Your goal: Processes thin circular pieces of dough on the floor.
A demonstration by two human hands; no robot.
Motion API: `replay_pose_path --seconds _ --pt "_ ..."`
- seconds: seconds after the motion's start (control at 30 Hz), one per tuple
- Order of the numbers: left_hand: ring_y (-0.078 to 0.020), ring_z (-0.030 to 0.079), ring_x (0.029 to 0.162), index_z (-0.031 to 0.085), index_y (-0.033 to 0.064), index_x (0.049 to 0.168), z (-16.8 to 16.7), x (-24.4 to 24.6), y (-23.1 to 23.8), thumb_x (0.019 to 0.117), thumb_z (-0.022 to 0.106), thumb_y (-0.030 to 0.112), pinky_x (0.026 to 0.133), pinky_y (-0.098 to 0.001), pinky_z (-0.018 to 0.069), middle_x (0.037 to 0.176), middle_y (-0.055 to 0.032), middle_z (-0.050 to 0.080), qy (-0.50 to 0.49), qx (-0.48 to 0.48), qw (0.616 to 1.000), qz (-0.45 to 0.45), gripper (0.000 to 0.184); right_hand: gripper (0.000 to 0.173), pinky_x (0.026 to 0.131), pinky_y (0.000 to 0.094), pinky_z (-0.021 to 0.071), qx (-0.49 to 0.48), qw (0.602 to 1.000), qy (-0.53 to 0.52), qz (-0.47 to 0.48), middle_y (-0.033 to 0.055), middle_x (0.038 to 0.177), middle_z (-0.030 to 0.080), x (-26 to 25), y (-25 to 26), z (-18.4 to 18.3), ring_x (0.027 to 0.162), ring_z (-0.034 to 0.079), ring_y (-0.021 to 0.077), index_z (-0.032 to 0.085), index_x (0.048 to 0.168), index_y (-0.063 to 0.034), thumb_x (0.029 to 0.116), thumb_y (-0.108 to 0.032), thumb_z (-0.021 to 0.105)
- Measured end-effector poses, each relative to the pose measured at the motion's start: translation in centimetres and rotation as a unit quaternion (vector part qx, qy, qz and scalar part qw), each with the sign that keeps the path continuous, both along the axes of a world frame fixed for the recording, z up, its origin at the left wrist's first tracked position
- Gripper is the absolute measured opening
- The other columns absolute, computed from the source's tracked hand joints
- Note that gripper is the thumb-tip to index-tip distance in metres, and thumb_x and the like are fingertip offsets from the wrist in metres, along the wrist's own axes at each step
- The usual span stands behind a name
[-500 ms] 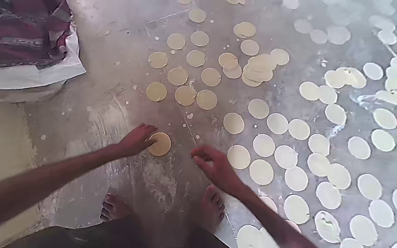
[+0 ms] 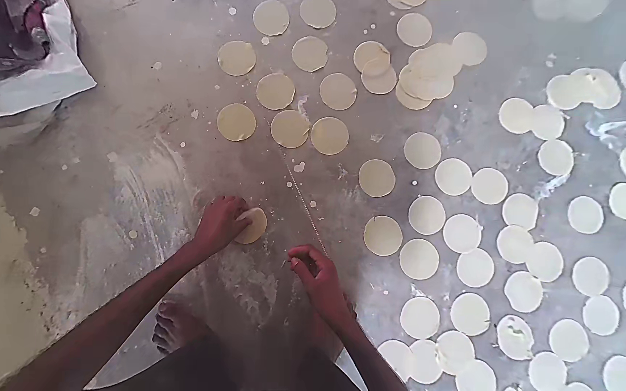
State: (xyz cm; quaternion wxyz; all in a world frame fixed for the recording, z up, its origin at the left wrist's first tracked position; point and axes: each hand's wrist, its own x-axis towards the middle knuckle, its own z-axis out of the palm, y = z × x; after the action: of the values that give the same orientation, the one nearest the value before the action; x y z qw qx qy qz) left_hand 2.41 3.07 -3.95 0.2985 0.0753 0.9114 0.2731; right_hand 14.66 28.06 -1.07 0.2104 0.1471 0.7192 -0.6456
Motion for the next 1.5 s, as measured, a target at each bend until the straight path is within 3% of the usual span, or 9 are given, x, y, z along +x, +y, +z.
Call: replay_pose_path --seconds 0.17,0.27,0.3,0.37,0.43,0.8,1.0,1.27,1.5 --pt "-0.0286 0.059 0.116 0.074 0.0144 0.103 1.5 1.9 0.6 0.0894 0.072 0.036 0.104 -0.0601 0.0377 0.112 -0.0062 0.068 0.078 0.105 0.990 -0.050 0.026 0.027 0.085 0.0281 0.0601 0.022 0.996 0.080 -0.022 0.0096 0.115 0.071 -1.5 0.5 -0.9 0.102 0.070 0.0130 0.067 0.121 0.0002 0.0963 -0.011 0.063" --pt "-0.0189 0.057 0.132 0.072 0.0149 0.107 2.9 3.1 1.7 0.0929 0.069 0.030 0.122 -0.0624 0.0193 0.124 0.0005 0.071 0.108 0.201 0.970 -0.083 0.021 0.042 0.093 0.0335 0.0578 0.012 0.993 0.120 0.002 0.0127 0.129 0.065 -1.9 1.1 -1.0 0.118 0.064 0.0181 0.063 0.131 -0.0003 0.0942 -0.019 0.067" --pt "-0.0132 0.060 0.126 0.071 0.0146 0.106 3.4 3.5 2.2 0.0934 0.071 0.028 0.122 -0.0553 0.0264 0.120 0.0025 0.072 0.093 0.237 0.964 -0.075 0.018 0.044 0.096 0.0347 0.0565 -0.005 0.992 0.122 0.012 0.0132 0.133 0.064 -2.0 1.2 -0.8 0.122 0.062 0.0191 0.062 0.133 -0.0002 0.0943 -0.020 0.068" --pt "-0.0039 0.068 0.105 0.070 0.0112 0.104 4.2 3.9 3.2 0.0939 0.073 0.025 0.102 -0.0313 0.0528 0.107 0.0045 0.074 0.030 0.312 0.949 -0.030 0.017 0.045 0.100 0.0361 0.0555 -0.063 0.991 0.120 0.016 0.0142 0.135 0.063 -2.0 1.2 -0.6 0.124 0.061 0.0197 0.061 0.133 0.0026 0.0952 -0.020 0.067" --pt "-0.0032 0.067 0.082 0.063 0.0073 0.104 4.3 4.2 4.3 0.0937 0.072 0.021 0.076 -0.0229 0.0579 0.092 0.0036 0.070 -0.062 0.377 0.923 0.052 0.020 0.036 0.097 0.0341 0.0575 -0.121 0.987 0.106 -0.021 0.0146 0.125 0.067 -2.0 1.1 -0.3 0.114 0.066 0.0177 0.061 0.127 0.0079 0.0964 -0.011 0.064" --pt "-0.0263 0.074 0.095 0.055 0.0011 0.134 2.8 6.7 7.6 0.0998 0.061 0.009 0.079 -0.0394 0.0641 0.111 -0.0142 0.072 -0.219 0.444 0.826 0.269 0.036 0.027 0.080 0.0366 0.0620 -0.143 0.974 -0.009 -0.178 0.0157 0.106 0.071 -0.5 1.6 0.1 0.091 0.071 0.0212 0.061 0.125 0.0070 0.0987 -0.002 0.061" --pt "-0.0237 0.072 0.099 0.058 0.0061 0.131 1.0 7.0 8.2 0.1111 0.015 0.037 0.085 -0.0410 0.0600 0.112 -0.0129 0.072 -0.405 0.488 0.678 0.372 0.056 0.027 0.079 0.0368 0.0625 -0.169 0.968 -0.041 -0.180 0.0154 0.104 0.071 -0.9 0.9 1.7 0.090 0.072 0.0207 0.060 0.125 0.0066 0.0986 -0.001 0.060" --pt "-0.0293 0.065 0.114 0.055 0.0031 0.131 -0.5 8.4 8.8 0.1099 0.022 0.042 0.098 -0.0490 0.0539 0.122 -0.0182 0.066 -0.443 0.597 0.517 0.424 0.055 0.027 0.079 0.0396 0.0630 -0.154 0.971 -0.041 -0.177 0.0172 0.102 0.071 -1.2 0.6 1.5 0.089 0.072 0.0240 0.059 0.125 0.0073 0.0992 -0.001 0.060" --pt "-0.0336 0.062 0.121 0.046 0.0012 0.140 0.8 7.6 9.1 0.1116 0.015 0.040 0.100 -0.0504 0.0536 0.133 -0.0205 0.060 -0.378 0.603 0.565 0.417 0.057 0.039 0.083 0.0276 0.0613 0.144 0.973 0.146 -0.108 0.0156 0.117 0.066 -0.1 0.9 -0.6 0.101 0.069 0.0150 0.063 0.127 0.0061 0.0931 -0.013 0.070"
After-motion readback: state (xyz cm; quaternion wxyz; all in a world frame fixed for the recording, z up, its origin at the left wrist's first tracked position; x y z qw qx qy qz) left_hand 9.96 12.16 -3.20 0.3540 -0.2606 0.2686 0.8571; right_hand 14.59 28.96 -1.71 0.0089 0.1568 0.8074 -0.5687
